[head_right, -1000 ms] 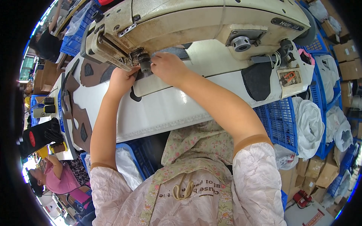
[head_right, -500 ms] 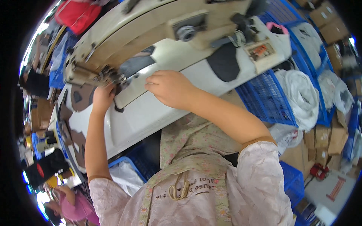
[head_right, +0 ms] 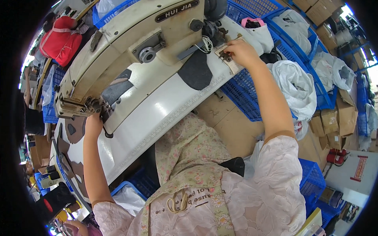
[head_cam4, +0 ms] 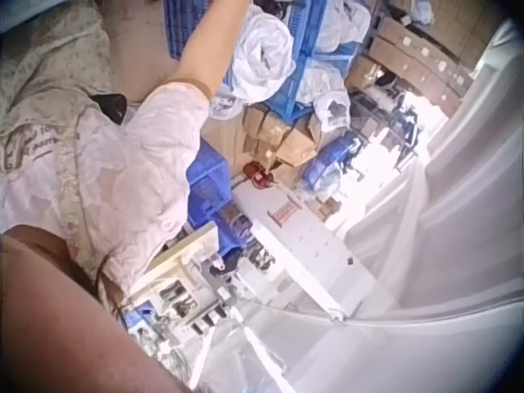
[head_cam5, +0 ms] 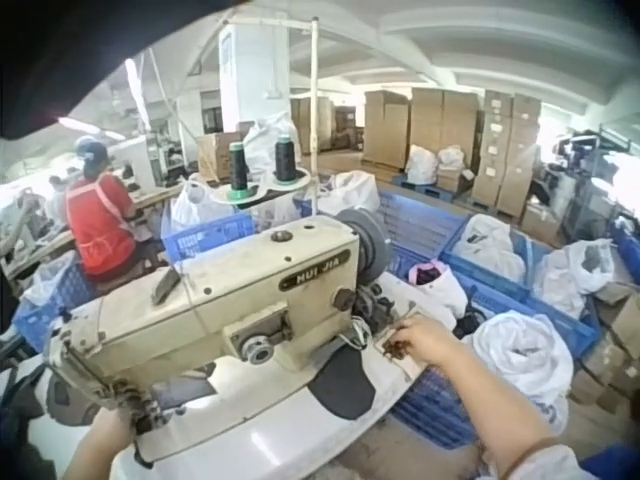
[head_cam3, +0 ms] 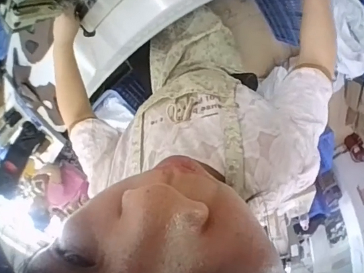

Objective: The recorder is using an industrial sewing machine to stitch together brown and black leather/synthetic shoe upper components.

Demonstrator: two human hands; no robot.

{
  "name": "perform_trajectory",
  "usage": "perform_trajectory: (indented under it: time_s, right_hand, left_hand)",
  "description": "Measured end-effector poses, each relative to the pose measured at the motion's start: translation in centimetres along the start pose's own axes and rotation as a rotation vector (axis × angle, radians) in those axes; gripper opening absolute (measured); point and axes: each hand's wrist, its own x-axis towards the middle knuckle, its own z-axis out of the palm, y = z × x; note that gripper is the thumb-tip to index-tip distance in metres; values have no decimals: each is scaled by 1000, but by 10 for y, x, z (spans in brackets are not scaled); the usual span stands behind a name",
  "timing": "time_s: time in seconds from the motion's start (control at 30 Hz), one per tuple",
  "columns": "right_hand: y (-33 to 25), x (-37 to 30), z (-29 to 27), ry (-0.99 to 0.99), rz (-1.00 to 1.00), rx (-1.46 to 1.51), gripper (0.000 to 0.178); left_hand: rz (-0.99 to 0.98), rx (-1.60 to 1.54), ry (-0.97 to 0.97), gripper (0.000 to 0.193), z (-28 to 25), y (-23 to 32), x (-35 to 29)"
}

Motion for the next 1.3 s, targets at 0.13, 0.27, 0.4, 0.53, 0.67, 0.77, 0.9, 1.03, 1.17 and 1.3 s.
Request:
perform_trajectory:
  time_s: [0.13,0.27,0.4,0.53,0.67,0.77,0.9,1.03,1.17,1.3]
  right_hand:
    - [9,-3,1,76,43,198,19]
    - [-52,-11,-10,510,556,1033,24]
    - [-192,7,-35,75,662,2106,16]
    - [-345,15,-31,-310,175,1721,17]
    - [-445,41,-14,-121,-205,1267,51]
    - [-481,51,3,195,-184,1123,73]
    - [-490,81,18,418,-212,1292,74]
    - [-499,71,22,357,-289,1695,60]
    - [-444,68,27,366,-372,1177,37]
    - [-422,60,20,374,-488,863,46]
  left_hand:
    - [-47,8,-102,43,-11,-1,3]
    - [-44,2,-71,37,-11,5,10]
    - [-114,11,-105,33,-11,6,10]
    - [-188,47,-118,33,-11,9,4]
    - [-181,-131,-258,37,-30,20,18]
    - [-110,-55,-197,56,-34,24,11]
    - [-114,-506,-307,50,-30,14,20]
    - [92,-5,13,42,36,-23,-2]
    - [-74,88,-117,32,-6,19,17]
    - [-151,124,38,18,1,9,12]
